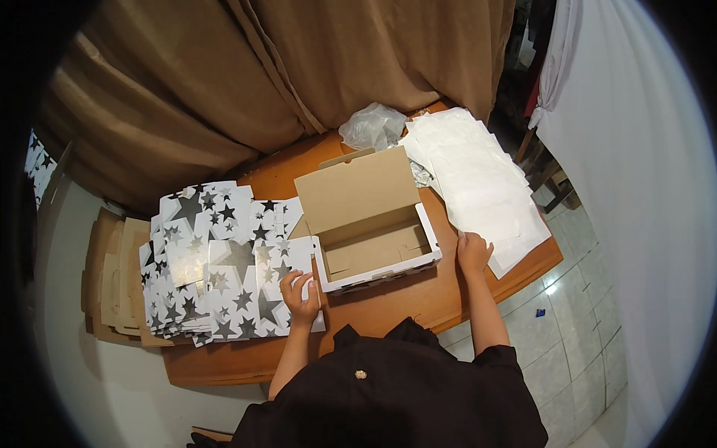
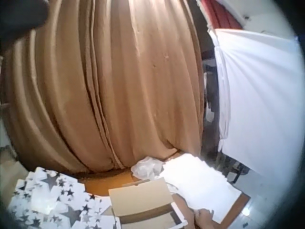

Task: Folding flat cardboard into shoe boxes, placing tissue paper inside, and stacking them on a wall shelf.

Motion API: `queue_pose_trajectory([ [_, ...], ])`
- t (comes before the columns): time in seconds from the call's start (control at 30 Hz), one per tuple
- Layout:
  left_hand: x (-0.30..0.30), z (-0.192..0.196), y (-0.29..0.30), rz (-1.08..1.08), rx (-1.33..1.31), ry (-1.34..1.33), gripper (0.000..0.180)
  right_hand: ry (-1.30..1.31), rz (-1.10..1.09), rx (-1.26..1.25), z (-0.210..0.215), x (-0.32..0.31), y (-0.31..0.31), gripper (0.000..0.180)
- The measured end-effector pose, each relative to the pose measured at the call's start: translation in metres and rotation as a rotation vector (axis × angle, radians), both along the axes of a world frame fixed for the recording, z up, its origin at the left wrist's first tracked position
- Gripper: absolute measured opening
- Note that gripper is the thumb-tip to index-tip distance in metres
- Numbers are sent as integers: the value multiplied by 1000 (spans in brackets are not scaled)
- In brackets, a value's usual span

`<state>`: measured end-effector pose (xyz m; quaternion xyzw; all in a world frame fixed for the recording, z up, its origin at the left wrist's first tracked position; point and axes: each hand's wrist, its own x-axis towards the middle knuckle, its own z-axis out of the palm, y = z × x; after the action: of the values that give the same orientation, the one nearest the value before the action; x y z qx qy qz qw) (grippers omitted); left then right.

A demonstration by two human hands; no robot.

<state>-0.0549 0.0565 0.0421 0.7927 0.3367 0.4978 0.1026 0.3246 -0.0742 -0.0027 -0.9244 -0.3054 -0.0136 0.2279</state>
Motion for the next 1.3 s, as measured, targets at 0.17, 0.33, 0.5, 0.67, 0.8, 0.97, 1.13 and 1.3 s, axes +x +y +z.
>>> queue_pose_trajectory([
  [0.17, 7, 8, 1, -14, -33, -51, 17, 31, -39, 244, 20, 6, 10, 28],
  [0.33, 21, 20, 5, -45, -40, -69, 18, 196, 124, 436, 95, -26, 24, 24],
  [0.5, 39, 30, 4, -125, -141, -118, 20, -55, 565, 492, 116, -102, 30, 17],
  [0.67, 45, 33, 16, -184, -245, -93, 27, 49, 862, 425, 106, -151, 28, 15],
  [0.8, 55, 37, 24, -146, -621, 9, 56, 107, 1006, 335, 94, -162, 25, 14],
  [0.97, 63, 33, 26, -66, -643, 288, 74, 94, 1145, 287, 85, -162, 25, 14],
  [1.13, 54, 12, 26, -68, -564, 345, 63, 141, 1164, 281, 86, -162, 21, 13],
  [1.3, 43, 50, 23, -298, -259, 179, 48, 248, 1249, 327, 142, -149, 18, 16],
])
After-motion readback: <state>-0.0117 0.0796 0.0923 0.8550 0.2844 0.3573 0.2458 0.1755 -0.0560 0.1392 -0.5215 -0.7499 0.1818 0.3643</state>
